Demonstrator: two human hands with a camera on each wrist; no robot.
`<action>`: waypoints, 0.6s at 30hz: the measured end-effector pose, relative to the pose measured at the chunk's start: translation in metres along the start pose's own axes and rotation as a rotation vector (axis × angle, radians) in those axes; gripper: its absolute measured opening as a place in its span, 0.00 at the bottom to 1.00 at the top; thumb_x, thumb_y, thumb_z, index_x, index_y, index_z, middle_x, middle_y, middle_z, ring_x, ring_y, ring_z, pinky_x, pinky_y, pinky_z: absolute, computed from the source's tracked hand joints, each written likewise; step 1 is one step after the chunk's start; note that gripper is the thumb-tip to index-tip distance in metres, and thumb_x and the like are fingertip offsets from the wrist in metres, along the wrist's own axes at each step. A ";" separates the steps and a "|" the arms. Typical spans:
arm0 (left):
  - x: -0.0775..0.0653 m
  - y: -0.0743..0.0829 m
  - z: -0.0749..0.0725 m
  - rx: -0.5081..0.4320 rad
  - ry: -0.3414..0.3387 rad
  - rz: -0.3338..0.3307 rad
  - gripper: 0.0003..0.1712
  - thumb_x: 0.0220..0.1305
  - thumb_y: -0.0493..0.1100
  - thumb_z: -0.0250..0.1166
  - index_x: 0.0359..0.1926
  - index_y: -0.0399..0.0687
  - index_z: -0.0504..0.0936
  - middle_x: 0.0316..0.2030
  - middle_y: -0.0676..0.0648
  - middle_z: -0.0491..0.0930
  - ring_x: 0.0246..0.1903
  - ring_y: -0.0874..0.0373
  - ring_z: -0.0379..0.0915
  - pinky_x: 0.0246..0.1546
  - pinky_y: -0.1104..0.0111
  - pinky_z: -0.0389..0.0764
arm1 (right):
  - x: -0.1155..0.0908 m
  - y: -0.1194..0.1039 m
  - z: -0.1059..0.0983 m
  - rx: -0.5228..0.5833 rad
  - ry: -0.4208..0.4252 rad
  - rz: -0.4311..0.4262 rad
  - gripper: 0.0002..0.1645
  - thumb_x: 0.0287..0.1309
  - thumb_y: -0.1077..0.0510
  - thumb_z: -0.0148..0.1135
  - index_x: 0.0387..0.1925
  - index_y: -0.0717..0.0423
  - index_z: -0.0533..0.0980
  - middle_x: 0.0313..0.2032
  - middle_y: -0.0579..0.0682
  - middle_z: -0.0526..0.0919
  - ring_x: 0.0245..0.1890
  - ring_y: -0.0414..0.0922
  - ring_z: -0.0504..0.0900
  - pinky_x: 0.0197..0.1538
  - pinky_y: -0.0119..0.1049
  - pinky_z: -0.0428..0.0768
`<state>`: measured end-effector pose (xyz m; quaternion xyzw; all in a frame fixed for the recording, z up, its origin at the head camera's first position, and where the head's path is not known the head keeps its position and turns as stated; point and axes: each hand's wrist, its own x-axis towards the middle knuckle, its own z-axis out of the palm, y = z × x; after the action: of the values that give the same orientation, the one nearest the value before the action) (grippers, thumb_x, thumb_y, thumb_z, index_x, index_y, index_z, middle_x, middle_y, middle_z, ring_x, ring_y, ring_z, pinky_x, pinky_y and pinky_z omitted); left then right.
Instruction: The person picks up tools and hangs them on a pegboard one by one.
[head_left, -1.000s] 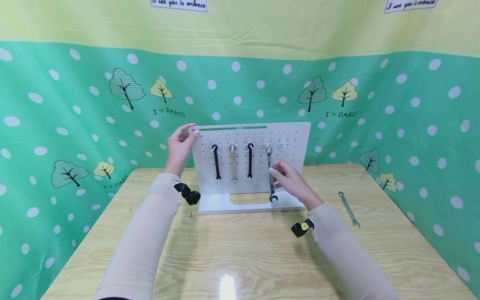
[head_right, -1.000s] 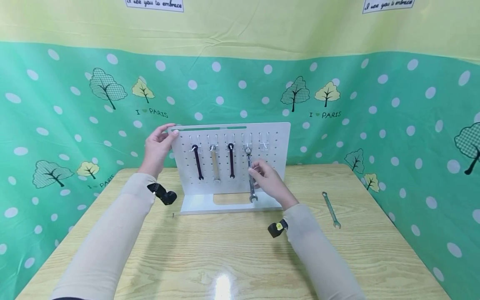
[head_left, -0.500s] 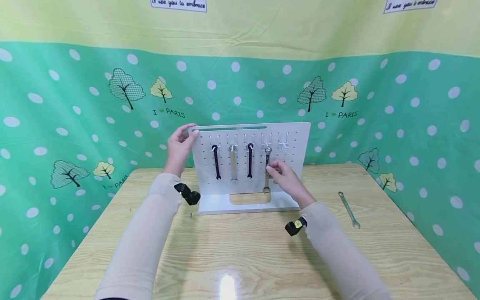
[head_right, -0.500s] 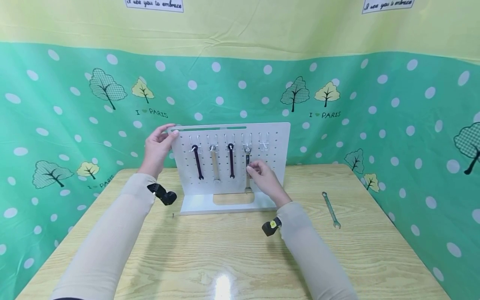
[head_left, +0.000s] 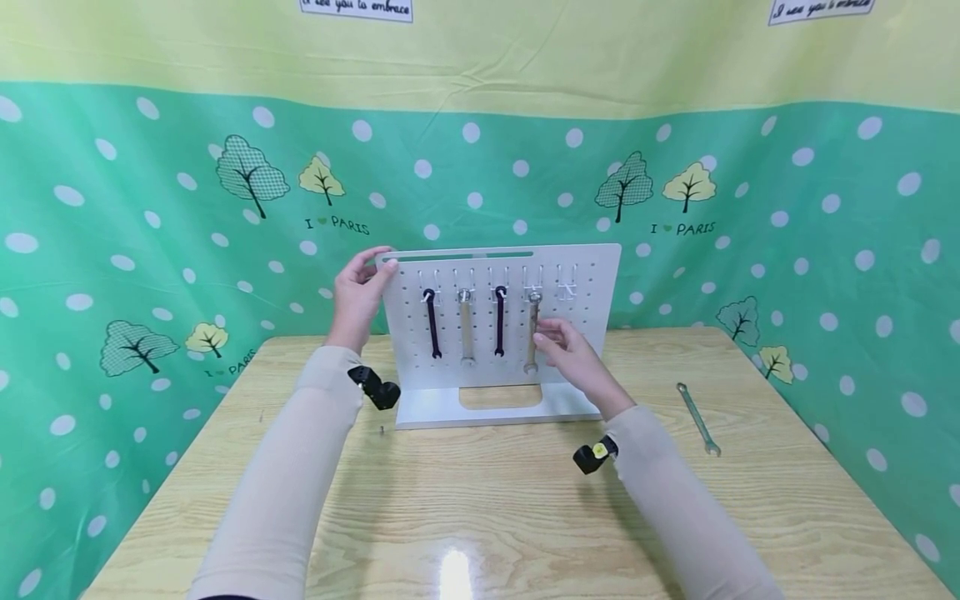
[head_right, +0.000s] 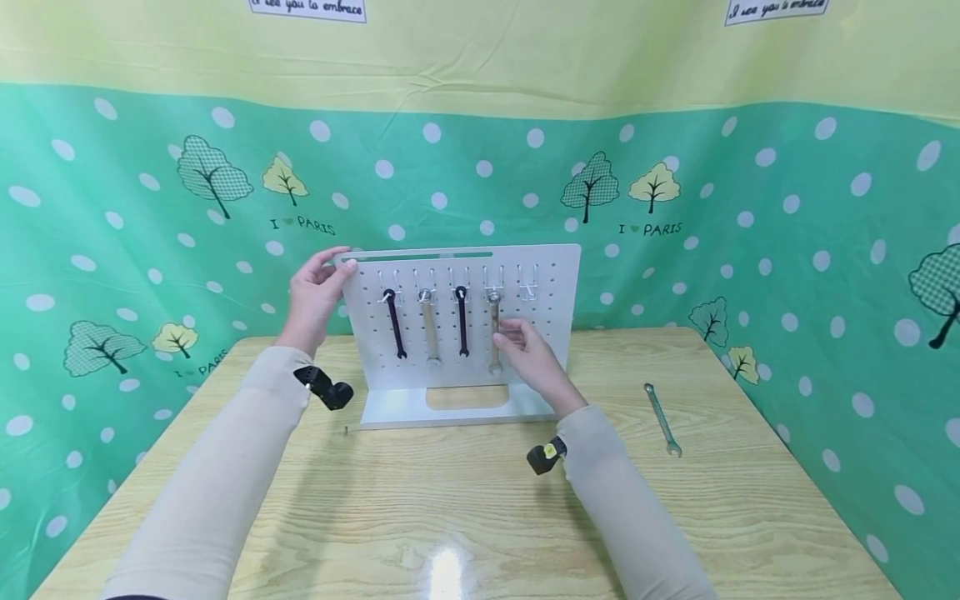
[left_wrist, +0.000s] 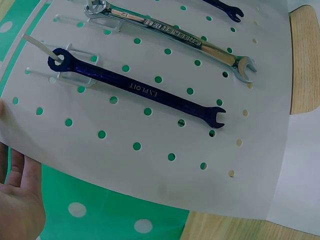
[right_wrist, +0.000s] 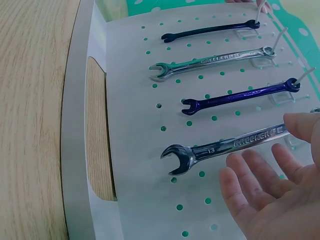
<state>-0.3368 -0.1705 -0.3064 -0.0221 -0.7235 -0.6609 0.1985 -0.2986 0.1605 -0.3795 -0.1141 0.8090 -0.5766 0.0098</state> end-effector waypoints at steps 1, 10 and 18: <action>0.000 0.000 0.000 -0.001 0.000 0.000 0.24 0.67 0.55 0.68 0.61 0.56 0.80 0.51 0.46 0.80 0.49 0.54 0.75 0.55 0.60 0.77 | 0.000 0.000 0.000 -0.006 0.004 0.003 0.32 0.75 0.46 0.52 0.72 0.57 0.60 0.66 0.57 0.69 0.65 0.54 0.69 0.61 0.49 0.76; -0.001 0.001 0.000 0.013 0.003 -0.009 0.24 0.66 0.55 0.67 0.61 0.59 0.80 0.51 0.46 0.80 0.49 0.55 0.75 0.55 0.60 0.77 | -0.004 0.002 -0.001 -0.019 0.009 0.011 0.32 0.75 0.45 0.53 0.72 0.53 0.60 0.65 0.56 0.68 0.63 0.55 0.71 0.59 0.49 0.78; 0.000 0.000 0.000 0.002 0.006 -0.004 0.22 0.67 0.54 0.68 0.60 0.59 0.81 0.49 0.47 0.81 0.48 0.55 0.75 0.53 0.60 0.77 | -0.009 0.008 -0.008 -0.032 -0.022 -0.001 0.33 0.75 0.46 0.53 0.72 0.56 0.59 0.64 0.59 0.69 0.62 0.56 0.72 0.58 0.50 0.79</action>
<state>-0.3363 -0.1707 -0.3061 -0.0187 -0.7235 -0.6606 0.1993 -0.2921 0.1722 -0.3857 -0.1210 0.8179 -0.5623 0.0164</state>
